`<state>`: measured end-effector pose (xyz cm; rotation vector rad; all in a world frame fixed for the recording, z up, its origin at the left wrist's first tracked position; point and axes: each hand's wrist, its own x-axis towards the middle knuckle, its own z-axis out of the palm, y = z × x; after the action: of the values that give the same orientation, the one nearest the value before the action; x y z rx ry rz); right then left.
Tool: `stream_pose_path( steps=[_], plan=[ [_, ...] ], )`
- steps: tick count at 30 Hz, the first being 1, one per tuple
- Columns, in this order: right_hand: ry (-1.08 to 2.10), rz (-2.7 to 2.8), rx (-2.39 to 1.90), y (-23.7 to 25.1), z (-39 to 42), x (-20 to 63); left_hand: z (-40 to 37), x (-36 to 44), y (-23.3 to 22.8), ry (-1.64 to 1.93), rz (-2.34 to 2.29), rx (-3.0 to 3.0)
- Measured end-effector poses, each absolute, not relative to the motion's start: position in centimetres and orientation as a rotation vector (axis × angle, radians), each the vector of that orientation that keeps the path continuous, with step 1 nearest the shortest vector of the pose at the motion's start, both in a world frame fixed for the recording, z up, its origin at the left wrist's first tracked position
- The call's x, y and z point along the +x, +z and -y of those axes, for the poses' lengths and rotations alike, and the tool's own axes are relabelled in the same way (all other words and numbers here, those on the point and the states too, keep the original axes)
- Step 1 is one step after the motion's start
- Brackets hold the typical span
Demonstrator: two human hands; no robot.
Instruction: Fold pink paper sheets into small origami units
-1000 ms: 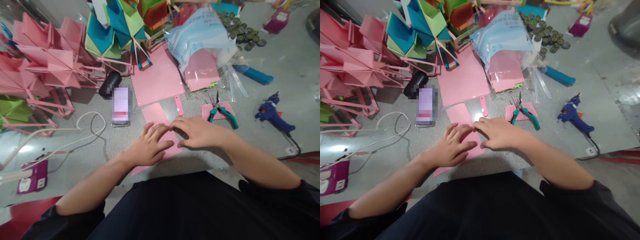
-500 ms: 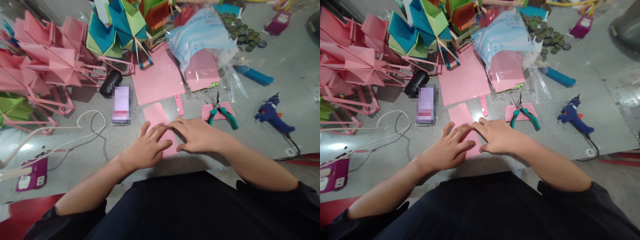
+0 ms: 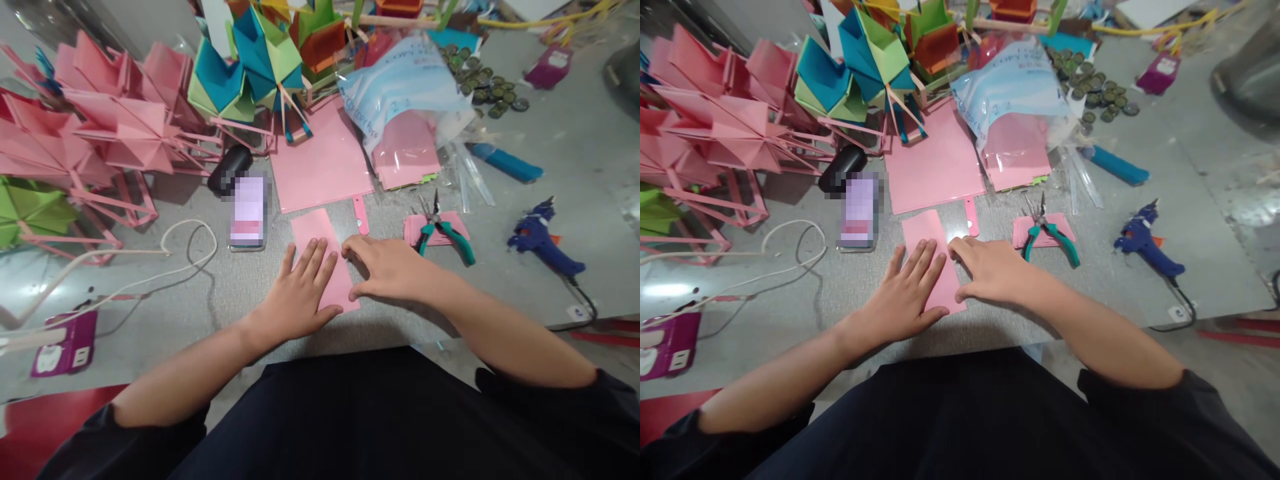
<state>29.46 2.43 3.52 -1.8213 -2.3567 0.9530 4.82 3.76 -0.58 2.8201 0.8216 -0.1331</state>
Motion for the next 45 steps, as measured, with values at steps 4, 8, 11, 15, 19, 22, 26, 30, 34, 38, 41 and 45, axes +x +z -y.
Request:
stream_pose_path(
  steps=[4, 8, 11, 15, 19, 22, 26, 30, 34, 38, 41, 45],
  plan=[
    [0.885, 2.334, -1.822, 2.6, -2.5, 29.4, -3.8, 5.0, -0.7, -0.203, -0.826, 2.825],
    [0.853, 2.229, -1.863, 1.8, -2.7, 29.4, -4.0, 4.9, -0.9, -0.166, -0.825, 2.811],
    [0.823, 2.222, -1.862, 1.5, -3.0, 29.4, -4.3, 4.5, -1.1, -0.105, -0.775, 2.791],
    [0.747, 2.295, -1.805, 1.3, -3.1, 29.5, -4.8, 3.9, -1.1, -0.102, -0.641, 2.786],
    [0.68, 2.305, -1.772, 0.8, -3.1, 29.5, -5.1, 3.4, -0.8, -0.133, -0.548, 2.766],
    [0.678, 2.271, -1.791, 0.6, -3.2, 29.3, -5.2, 3.2, -0.7, -0.137, -0.542, 2.748],
    [0.618, 2.188, -1.894, 0.3, -3.5, 28.9, -5.2, 3.1, -0.7, -0.135, -0.542, 2.744],
    [0.524, 2.126, -1.966, 0.0, -3.8, 28.5, -5.3, 3.0, -0.8, -0.095, -0.547, 2.743],
    [0.435, 2.059, -2.106, 0.1, -4.1, 28.1, -5.5, 2.8, -1.0, -0.03, -0.473, 2.736],
    [0.342, 2.0, -2.199, 0.3, -4.6, 27.9, -5.8, 2.6, -1.1, 0.037, -0.432, 2.741],
    [0.295, 1.951, -2.233, 0.3, -5.1, 27.9, -5.9, 2.5, -1.0, 0.057, -0.422, 2.752],
    [0.257, 1.91, -2.247, 0.5, -5.8, 28.0, -6.2, 2.4, -0.5, 0.058, -0.383, 2.756]
  ],
)
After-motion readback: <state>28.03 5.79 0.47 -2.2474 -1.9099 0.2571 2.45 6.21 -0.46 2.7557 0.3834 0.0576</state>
